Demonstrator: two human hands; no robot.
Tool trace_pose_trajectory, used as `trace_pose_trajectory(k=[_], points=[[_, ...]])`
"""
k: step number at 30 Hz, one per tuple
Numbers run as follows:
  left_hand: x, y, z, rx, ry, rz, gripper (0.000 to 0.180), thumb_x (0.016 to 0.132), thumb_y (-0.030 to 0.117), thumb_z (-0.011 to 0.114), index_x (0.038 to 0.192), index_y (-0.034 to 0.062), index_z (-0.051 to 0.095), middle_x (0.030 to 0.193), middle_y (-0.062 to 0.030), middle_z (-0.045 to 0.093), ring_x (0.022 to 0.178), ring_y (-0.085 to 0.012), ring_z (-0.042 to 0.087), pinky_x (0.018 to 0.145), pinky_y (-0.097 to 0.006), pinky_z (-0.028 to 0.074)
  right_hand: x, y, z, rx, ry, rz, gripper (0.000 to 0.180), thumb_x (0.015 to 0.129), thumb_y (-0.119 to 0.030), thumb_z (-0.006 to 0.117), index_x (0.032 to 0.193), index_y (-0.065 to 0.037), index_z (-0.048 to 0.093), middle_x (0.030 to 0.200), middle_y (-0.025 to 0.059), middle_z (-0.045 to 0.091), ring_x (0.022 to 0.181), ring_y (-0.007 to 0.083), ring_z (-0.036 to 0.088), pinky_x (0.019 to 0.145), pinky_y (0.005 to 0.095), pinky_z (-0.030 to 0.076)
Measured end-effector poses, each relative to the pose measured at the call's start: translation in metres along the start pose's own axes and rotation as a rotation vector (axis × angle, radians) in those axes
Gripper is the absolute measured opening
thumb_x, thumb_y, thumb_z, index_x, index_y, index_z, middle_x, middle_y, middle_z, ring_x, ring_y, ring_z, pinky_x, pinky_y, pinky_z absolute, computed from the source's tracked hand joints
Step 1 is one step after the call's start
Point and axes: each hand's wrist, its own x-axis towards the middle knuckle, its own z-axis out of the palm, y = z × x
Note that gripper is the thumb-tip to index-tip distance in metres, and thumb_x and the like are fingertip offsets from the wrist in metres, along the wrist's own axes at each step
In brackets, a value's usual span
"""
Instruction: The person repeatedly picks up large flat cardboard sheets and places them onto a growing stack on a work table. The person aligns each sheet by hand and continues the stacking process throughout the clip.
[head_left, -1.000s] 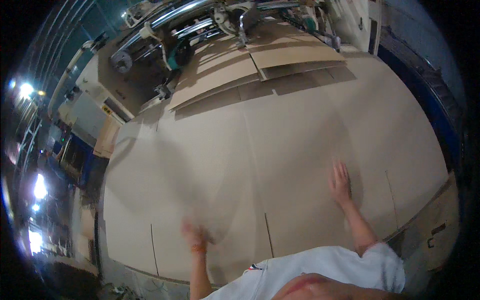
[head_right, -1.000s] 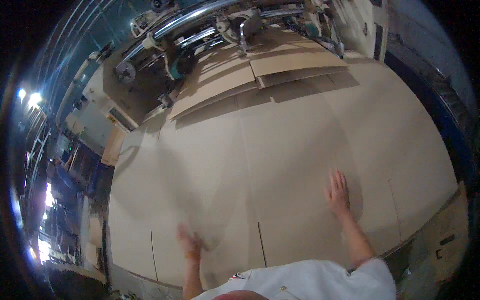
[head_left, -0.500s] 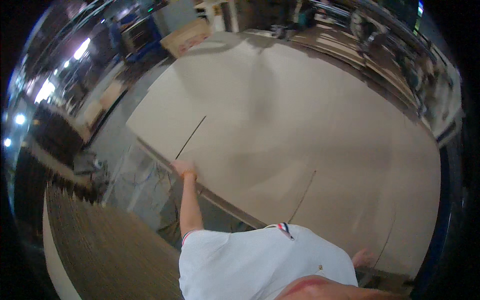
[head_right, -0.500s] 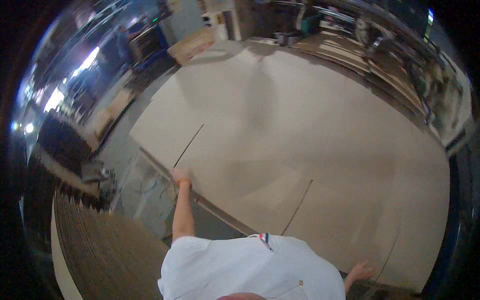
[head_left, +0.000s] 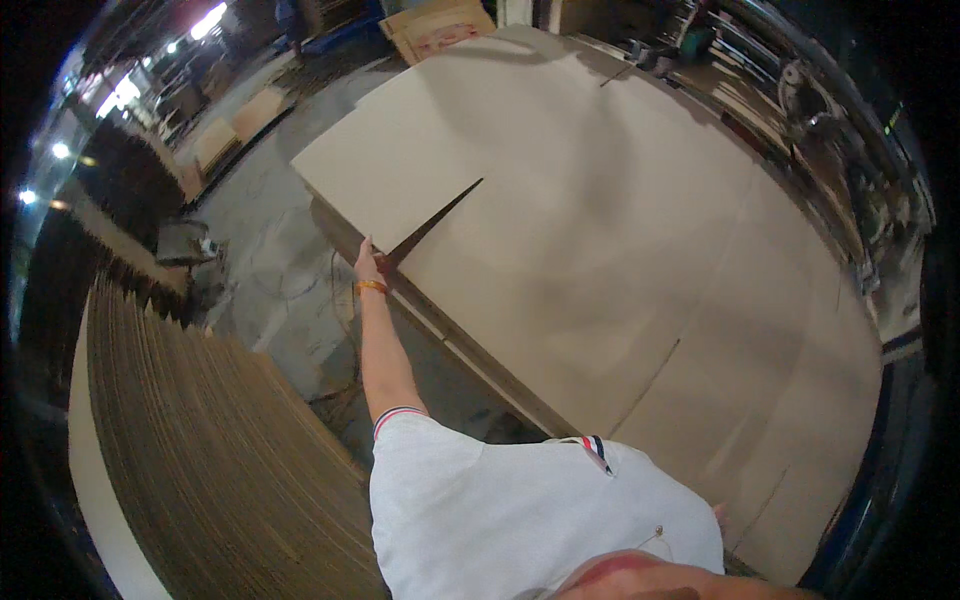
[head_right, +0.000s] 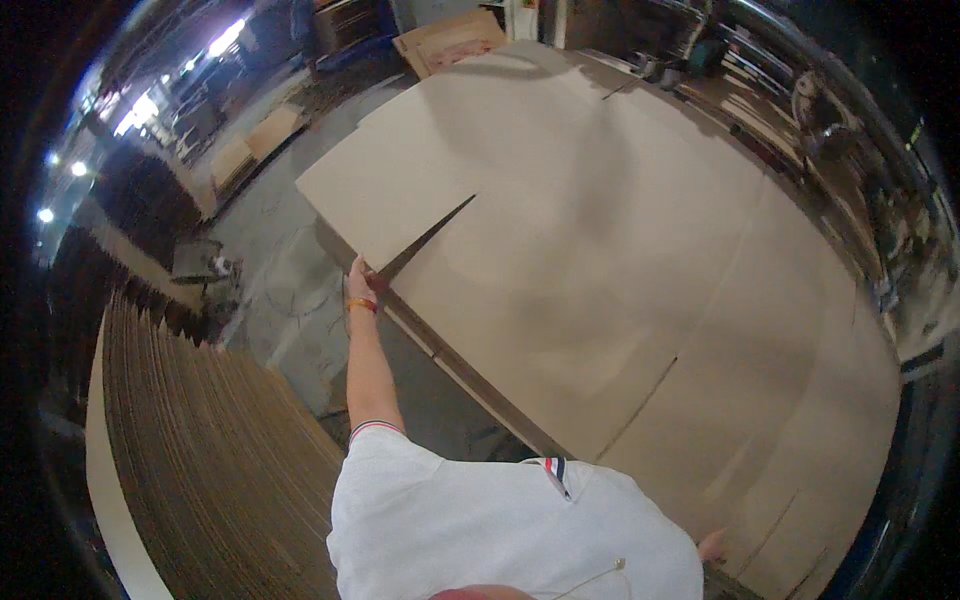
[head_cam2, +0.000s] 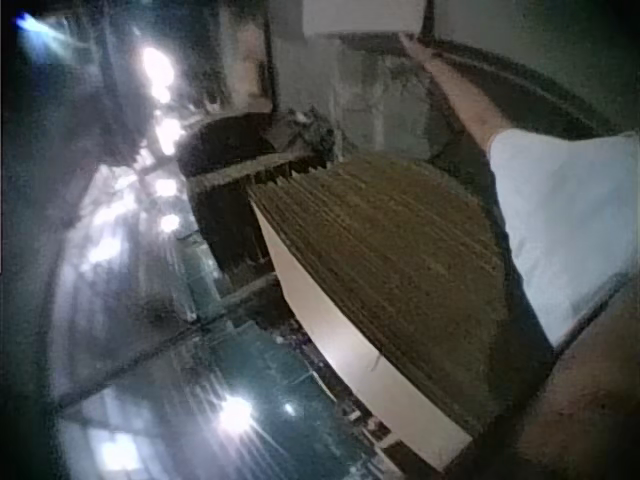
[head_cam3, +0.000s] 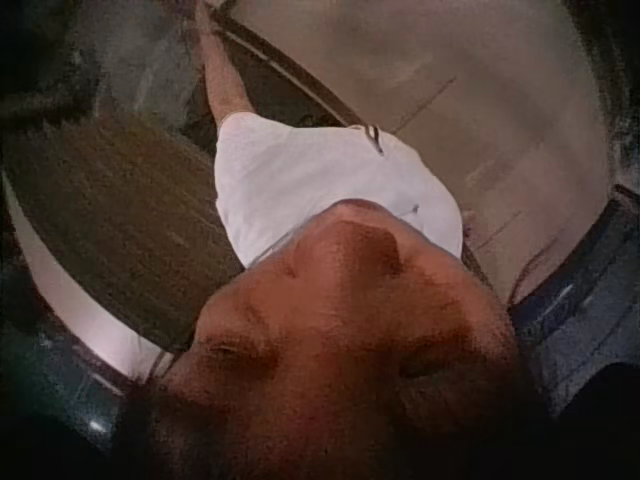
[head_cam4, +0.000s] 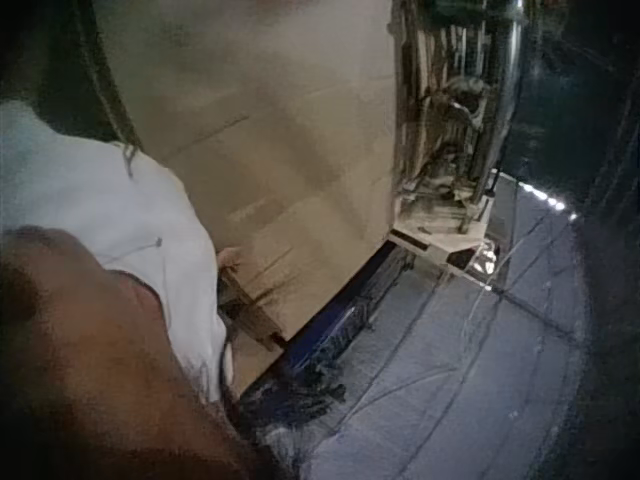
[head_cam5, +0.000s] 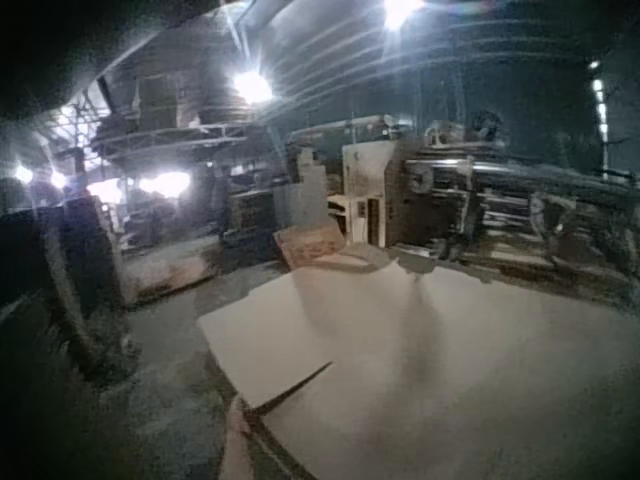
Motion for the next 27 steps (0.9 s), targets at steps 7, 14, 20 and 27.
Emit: trace_pose_trajectory(k=[7, 14, 20, 27], points=[[0.044, 0.045, 0.024, 0.145, -0.257, 0.029, 0.038, 0.090, 0.029, 0.061, 0.116, 0.0009, 0.060, 0.112, -0.0104, 0.061, 0.096, -0.0244, 0.059, 0.083, -0.036, 0.048, -0.020, -0.016, -0.017, -0.283, -0.320, 0.112, 0.068, 0.094, -0.054, 0.041, 0.139, -0.004, 0.039, 0.146, 0.0244, 0.033, 0.137, 0.0389, 0.026, 0.109, 0.0521, 0.020], [-0.043, 0.090, 0.107, 0.214, -0.230, 0.222, 0.040, 0.089, 0.017, 0.060, 0.123, -0.0029, 0.051, 0.124, -0.0136, 0.056, 0.098, -0.0243, 0.060, 0.075, -0.037, 0.052, -0.053, -0.046, -0.037, -0.488, -0.080, 0.070, 0.065, 0.096, -0.049, 0.039, 0.141, -0.002, 0.036, 0.148, 0.0265, 0.028, 0.140, 0.0431, 0.017, 0.112, 0.0595, 0.009], [-0.084, 0.074, 0.053, 0.214, -0.452, 0.431, 0.036, 0.085, 0.005, 0.062, 0.119, -0.0033, 0.053, 0.105, -0.0112, 0.061, 0.093, -0.0195, 0.059, 0.079, -0.033, 0.050, -0.090, -0.153, -0.066, -0.526, -0.137, -0.382, 0.051, 0.098, -0.036, 0.041, 0.135, -0.002, 0.045, 0.144, 0.0229, 0.037, 0.133, 0.0455, 0.031, 0.111, 0.0520, 0.024], [-0.145, 0.040, 0.018, 0.439, -0.638, 0.557, 0.021, 0.078, 0.010, 0.070, 0.094, -0.0015, 0.062, 0.082, -0.0060, 0.063, 0.071, -0.0164, 0.058, 0.064, -0.033, 0.045, -0.113, -0.276, -0.045, 0.250, -0.272, -0.789, 0.039, 0.096, -0.031, 0.048, 0.122, -0.003, 0.058, 0.126, 0.0195, 0.055, 0.118, 0.0372, 0.050, 0.100, 0.0431, 0.039]])
